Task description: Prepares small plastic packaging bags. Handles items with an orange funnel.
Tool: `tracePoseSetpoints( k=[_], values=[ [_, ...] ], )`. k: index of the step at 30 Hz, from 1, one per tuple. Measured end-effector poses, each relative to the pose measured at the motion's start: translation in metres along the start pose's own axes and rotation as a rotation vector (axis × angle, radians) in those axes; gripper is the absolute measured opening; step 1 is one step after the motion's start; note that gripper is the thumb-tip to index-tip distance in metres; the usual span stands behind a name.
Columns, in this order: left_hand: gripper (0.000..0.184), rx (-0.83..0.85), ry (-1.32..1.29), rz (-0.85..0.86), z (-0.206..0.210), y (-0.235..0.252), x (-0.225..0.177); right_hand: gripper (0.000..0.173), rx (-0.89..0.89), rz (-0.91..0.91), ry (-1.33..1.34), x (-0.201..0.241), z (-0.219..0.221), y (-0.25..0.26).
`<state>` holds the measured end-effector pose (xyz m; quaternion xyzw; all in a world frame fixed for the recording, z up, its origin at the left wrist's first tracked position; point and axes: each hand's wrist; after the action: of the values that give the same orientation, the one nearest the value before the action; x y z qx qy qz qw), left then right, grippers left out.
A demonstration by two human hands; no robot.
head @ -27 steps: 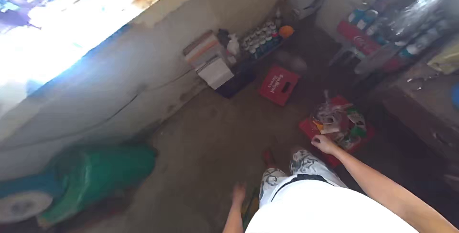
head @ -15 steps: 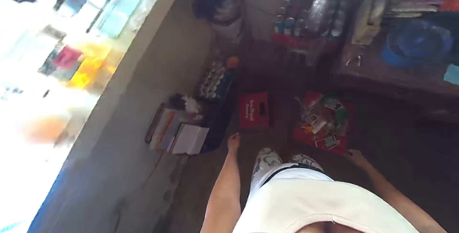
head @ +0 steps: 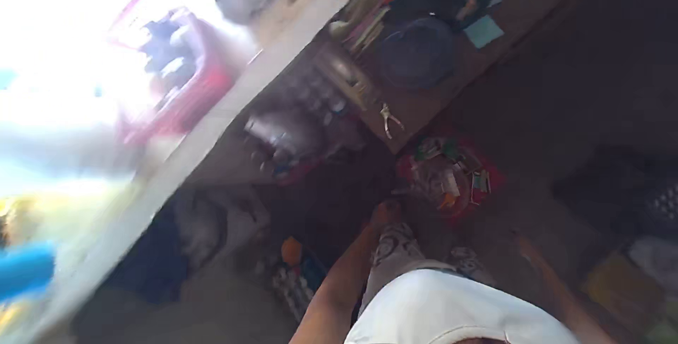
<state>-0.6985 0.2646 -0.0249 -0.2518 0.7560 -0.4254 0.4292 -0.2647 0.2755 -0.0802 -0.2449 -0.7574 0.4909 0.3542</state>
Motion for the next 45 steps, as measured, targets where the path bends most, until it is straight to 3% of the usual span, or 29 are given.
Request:
tracePoseSetpoints(
  k=[4,6,9,12,15,18,21,30,34,36,39,42,45],
  values=[
    [0.047,0.028,0.204,-0.125,-0.041,0.049,0.013,0.043,-0.123,0.207,0.289,-0.019,0.085,-0.030],
    [0.057,0.035,0.317,-0.160,-0.051,0.075,0.038,0.063,-0.112,0.263,0.245,-0.033,0.127,-0.028],
    [0.069,0.059,0.512,-0.196,-0.055,0.107,0.071,0.077,-0.063,0.322,0.339,-0.075,0.186,0.004],
    [0.081,-0.007,0.680,-0.227,-0.059,0.125,0.073,0.069,-0.165,0.332,0.532,-0.109,0.209,0.050],
    [0.069,-0.098,0.779,0.024,-0.071,0.146,0.090,0.058,-0.254,0.019,0.392,-0.143,0.211,0.071],
    [0.057,-0.077,0.920,0.524,-0.086,0.175,0.127,0.060,-0.483,-0.515,0.049,-0.171,0.228,0.084],
    [0.052,-0.177,0.887,0.927,-0.093,0.198,0.164,0.061,-0.628,-0.767,-0.003,-0.181,0.241,0.096],
    [0.042,-0.451,0.718,1.354,-0.073,0.209,0.235,0.057,-1.065,-0.775,-0.006,-0.182,0.300,0.092],
    [0.047,-0.618,0.523,1.299,-0.056,0.194,0.242,0.059,-1.186,-0.580,-0.202,-0.146,0.345,0.070],
    [0.057,-0.659,0.414,1.123,-0.048,0.182,0.245,0.046,-1.138,-0.676,-0.377,-0.135,0.376,0.061],
    [0.061,-0.544,0.331,1.006,-0.049,0.157,0.239,0.025,-0.692,-0.779,-0.490,-0.120,0.406,0.033],
    [0.041,-0.372,0.253,1.141,-0.058,0.127,0.224,0.031,-0.288,-0.667,-0.461,-0.092,0.386,-0.005],
    [0.025,-0.366,0.180,1.316,-0.071,0.109,0.201,0.033,-0.276,-0.703,-0.417,-0.063,0.365,-0.021]
  ],
)
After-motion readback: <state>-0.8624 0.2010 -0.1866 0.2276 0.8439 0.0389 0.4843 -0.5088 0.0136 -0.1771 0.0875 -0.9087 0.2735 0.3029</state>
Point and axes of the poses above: each hand's wrist, its own y-axis towards the middle knuckle, its own z-axis out of the palm, x = y × z, and after that the axes turned 4 degrees about x, right-handed
